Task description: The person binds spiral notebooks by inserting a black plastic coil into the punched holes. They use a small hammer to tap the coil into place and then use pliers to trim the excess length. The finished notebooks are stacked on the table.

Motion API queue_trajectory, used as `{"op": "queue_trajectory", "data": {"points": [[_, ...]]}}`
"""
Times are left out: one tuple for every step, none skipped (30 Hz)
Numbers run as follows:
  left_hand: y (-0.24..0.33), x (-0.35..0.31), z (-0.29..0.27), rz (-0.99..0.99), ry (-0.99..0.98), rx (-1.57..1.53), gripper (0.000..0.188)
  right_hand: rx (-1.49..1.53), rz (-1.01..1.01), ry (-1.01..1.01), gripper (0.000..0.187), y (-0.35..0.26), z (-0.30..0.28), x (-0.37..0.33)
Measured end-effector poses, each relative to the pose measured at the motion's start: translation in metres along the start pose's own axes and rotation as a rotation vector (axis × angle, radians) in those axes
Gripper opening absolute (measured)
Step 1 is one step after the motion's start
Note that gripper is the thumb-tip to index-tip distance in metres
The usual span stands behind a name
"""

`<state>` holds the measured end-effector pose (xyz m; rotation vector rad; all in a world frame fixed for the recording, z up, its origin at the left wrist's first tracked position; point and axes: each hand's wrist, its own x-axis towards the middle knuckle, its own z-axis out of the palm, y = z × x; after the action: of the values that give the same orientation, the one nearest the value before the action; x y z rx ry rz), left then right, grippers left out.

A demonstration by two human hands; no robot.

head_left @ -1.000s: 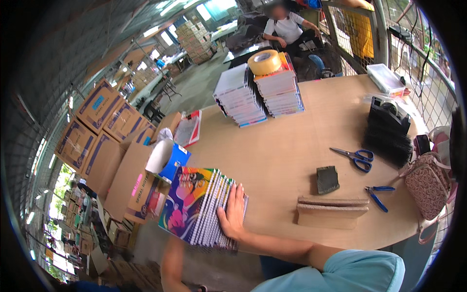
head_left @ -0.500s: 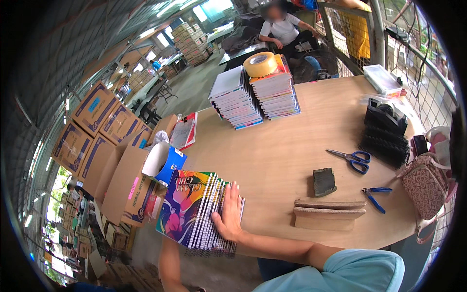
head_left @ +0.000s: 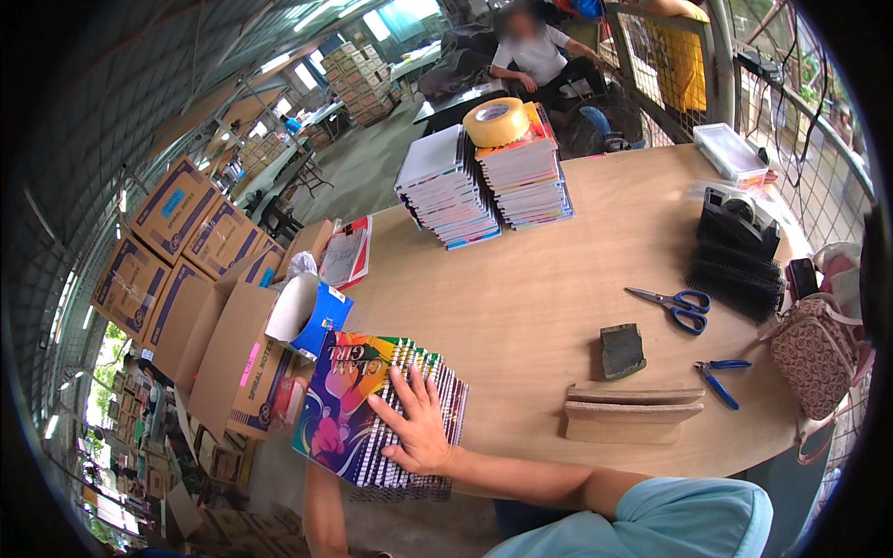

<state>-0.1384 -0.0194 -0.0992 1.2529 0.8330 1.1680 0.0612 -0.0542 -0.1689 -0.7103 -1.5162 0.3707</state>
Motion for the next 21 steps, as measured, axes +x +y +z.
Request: {"op": "queue_trajectory", "data": {"points": [[-0.001,0.001,-0.001,-0.002,-0.004,-0.001,0.102,-0.006,0.003,-0.011,0.071,0.000,-0.001,0.000],[0.001,0.001,-0.003,-0.001,-0.017,-0.009,0.102,-0.012,0.006,-0.023,0.072,0.000,-0.001,0.000],[0.001,0.000,-0.005,-0.002,-0.020,-0.010,0.102,-0.019,0.009,-0.038,0.072,0.000,-0.001,0.000],[0.002,0.001,-0.006,-0.001,-0.024,-0.009,0.102,-0.017,0.013,-0.053,0.072,-0.001,-0.001,0.000],[0.001,0.002,-0.008,0.001,-0.030,-0.012,0.102,-0.018,-0.014,-0.045,0.071,-0.002,-0.002,0.001],[0.003,0.004,-0.008,0.001,-0.036,-0.007,0.102,-0.015,-0.042,-0.032,0.070,-0.003,-0.003,0.002],[0.003,0.005,-0.009,-0.002,-0.039,-0.006,0.102,-0.024,-0.081,-0.055,0.069,-0.006,-0.003,0.003],[0.004,0.004,-0.010,-0.003,-0.049,-0.007,0.102,-0.034,-0.121,-0.078,0.068,-0.011,-0.003,0.002],[0.005,0.006,-0.012,-0.001,-0.060,-0.010,0.102,-0.045,-0.162,-0.102,0.067,-0.014,-0.003,0.003],[0.005,0.006,-0.012,-0.003,-0.066,-0.013,0.102,-0.047,-0.153,-0.115,0.065,-0.015,-0.003,0.003],[0.005,0.007,-0.014,-0.006,-0.073,-0.013,0.102,-0.049,-0.143,-0.129,0.064,-0.015,-0.004,0.004],[0.004,0.006,-0.015,-0.006,-0.078,-0.017,0.102,-0.049,-0.132,-0.145,0.063,-0.016,-0.003,0.003],[0.003,0.007,-0.016,-0.009,-0.081,-0.020,0.102,-0.026,-0.132,-0.111,0.061,-0.017,-0.004,0.004],[0.002,0.008,-0.017,-0.009,-0.084,-0.023,0.102,0.004,-0.141,-0.078,0.058,-0.016,-0.002,0.002],[0.002,0.010,-0.017,-0.010,-0.095,-0.027,0.102,0.031,-0.150,-0.042,0.056,-0.014,-0.001,0.002],[0.003,0.013,-0.018,-0.006,-0.108,-0.025,0.102,0.059,-0.159,-0.006,0.054,-0.013,-0.001,0.002],[0.002,0.011,-0.018,-0.011,-0.112,-0.027,0.102,0.083,-0.154,-0.001,0.052,-0.013,0.000,0.001],[0.001,0.011,-0.019,-0.012,-0.114,-0.031,0.102,0.081,-0.153,-0.006,0.051,-0.014,-0.001,0.000],[0.001,0.010,-0.019,-0.012,-0.120,-0.034,0.102,0.081,-0.151,-0.011,0.051,-0.015,0.000,0.000],[0.002,0.011,-0.020,-0.011,-0.128,-0.036,0.102,0.081,-0.150,-0.017,0.051,-0.016,-0.001,0.000],[0.000,0.013,-0.021,-0.014,-0.137,-0.040,0.102,0.083,-0.163,-0.001,0.049,-0.014,-0.003,0.001]]}}
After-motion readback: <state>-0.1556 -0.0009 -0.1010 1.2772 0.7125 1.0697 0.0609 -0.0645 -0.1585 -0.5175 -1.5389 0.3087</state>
